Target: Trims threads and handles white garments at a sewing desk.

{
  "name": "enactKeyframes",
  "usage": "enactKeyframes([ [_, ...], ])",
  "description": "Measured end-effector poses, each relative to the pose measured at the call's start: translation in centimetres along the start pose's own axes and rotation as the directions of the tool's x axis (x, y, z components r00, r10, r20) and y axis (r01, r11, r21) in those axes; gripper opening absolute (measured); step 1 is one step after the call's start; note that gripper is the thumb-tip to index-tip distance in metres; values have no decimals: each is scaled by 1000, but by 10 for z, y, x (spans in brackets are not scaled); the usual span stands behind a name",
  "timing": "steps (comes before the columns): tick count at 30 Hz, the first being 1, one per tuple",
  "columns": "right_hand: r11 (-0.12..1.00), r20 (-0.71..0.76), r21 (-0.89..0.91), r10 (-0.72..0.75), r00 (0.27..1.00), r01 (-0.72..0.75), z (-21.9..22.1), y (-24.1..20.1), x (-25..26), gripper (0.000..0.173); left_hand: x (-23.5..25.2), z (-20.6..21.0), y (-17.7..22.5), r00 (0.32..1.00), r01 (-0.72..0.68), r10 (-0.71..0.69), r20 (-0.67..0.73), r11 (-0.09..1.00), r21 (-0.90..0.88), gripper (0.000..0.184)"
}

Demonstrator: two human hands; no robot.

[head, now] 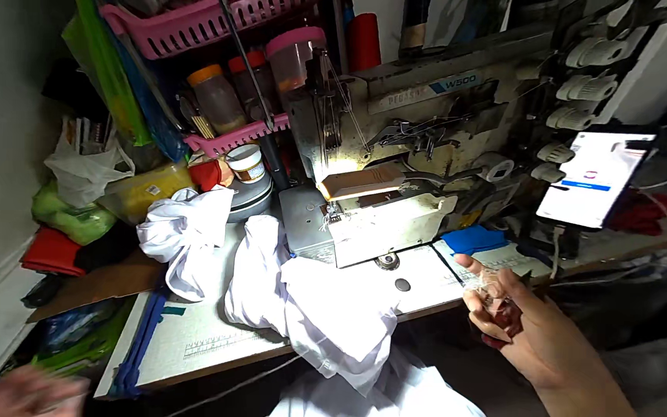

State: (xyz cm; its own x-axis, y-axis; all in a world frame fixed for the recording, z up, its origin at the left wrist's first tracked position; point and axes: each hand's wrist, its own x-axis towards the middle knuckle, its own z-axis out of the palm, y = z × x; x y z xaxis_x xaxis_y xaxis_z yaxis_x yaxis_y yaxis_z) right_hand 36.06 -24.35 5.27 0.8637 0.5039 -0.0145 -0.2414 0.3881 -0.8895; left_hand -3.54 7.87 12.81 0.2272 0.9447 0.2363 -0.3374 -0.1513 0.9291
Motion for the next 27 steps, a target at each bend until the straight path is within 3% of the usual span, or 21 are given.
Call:
enactKeyframes([
  [2, 990, 155, 139, -35, 987, 13, 11, -4, -7, 53, -19, 56, -34, 928, -29, -41, 371, 983, 179, 36],
  [4, 984, 294, 179, -76, 953, 23, 17, -7, -12, 43, -47, 113, -70, 759, -315, 45, 650, 899, 306, 25],
  [7, 997, 294, 68, -65, 953, 47, 22, -11, -17, 33, -78, 181, -114, 645, -643, 162, 746, 643, 416, 40],
  [9, 978, 237, -154, -100, 966, 139, 19, -10, -19, 27, -84, 206, -133, 620, -723, 161, 768, 496, 481, 39],
  [10, 923, 226, -312, -157, 961, 224, 15, -9, -19, 22, -84, 213, -136, 625, -707, 132, 769, 514, 486, 33],
  [12, 635, 350, -629, -284, 892, 449, 4, -1, -13, 24, -78, 222, -127, 659, -509, 12, 752, 743, 435, 25],
  [14, 356, 491, -735, -308, 815, 577, -3, 12, -8, 29, -69, 225, -112, 685, -89, -47, 727, 985, 148, 17],
  [15, 294, 518, -751, -293, 804, 591, -4, 20, -6, 28, -65, 224, -106, 700, 144, -64, 711, 988, -52, 16],
  [16, 282, 526, -756, -278, 804, 591, -5, 27, -4, 26, -61, 222, -101, 722, 329, -85, 687, 915, -232, 15],
  [17, 305, 520, -749, -278, 808, 588, -5, 33, 0, 27, -58, 219, -96, 751, 443, -112, 650, 815, -372, 16],
  [19, 413, 454, -736, -286, 844, 536, -8, 40, 10, 30, -50, 205, -83, 763, 522, -81, 641, 662, -538, 20],
  [21, 522, 342, -741, -247, 907, 421, -15, 39, 18, 29, -38, 185, -71, 803, 480, -59, 593, 655, -584, 20],
  [22, 565, 285, -744, -212, 935, 356, -18, 36, 20, 26, -33, 174, -66, 839, 419, -79, 538, 723, -548, 20],
  [25, 705, 171, -683, -100, 980, 191, -18, 28, 21, 22, -20, 141, -62, 842, 133, -42, 538, 982, -131, 19],
  [27, 772, 166, -615, -73, 983, 161, -8, 28, 18, 18, -32, 138, -66, 805, -39, -74, 588, 983, 178, 22],
])
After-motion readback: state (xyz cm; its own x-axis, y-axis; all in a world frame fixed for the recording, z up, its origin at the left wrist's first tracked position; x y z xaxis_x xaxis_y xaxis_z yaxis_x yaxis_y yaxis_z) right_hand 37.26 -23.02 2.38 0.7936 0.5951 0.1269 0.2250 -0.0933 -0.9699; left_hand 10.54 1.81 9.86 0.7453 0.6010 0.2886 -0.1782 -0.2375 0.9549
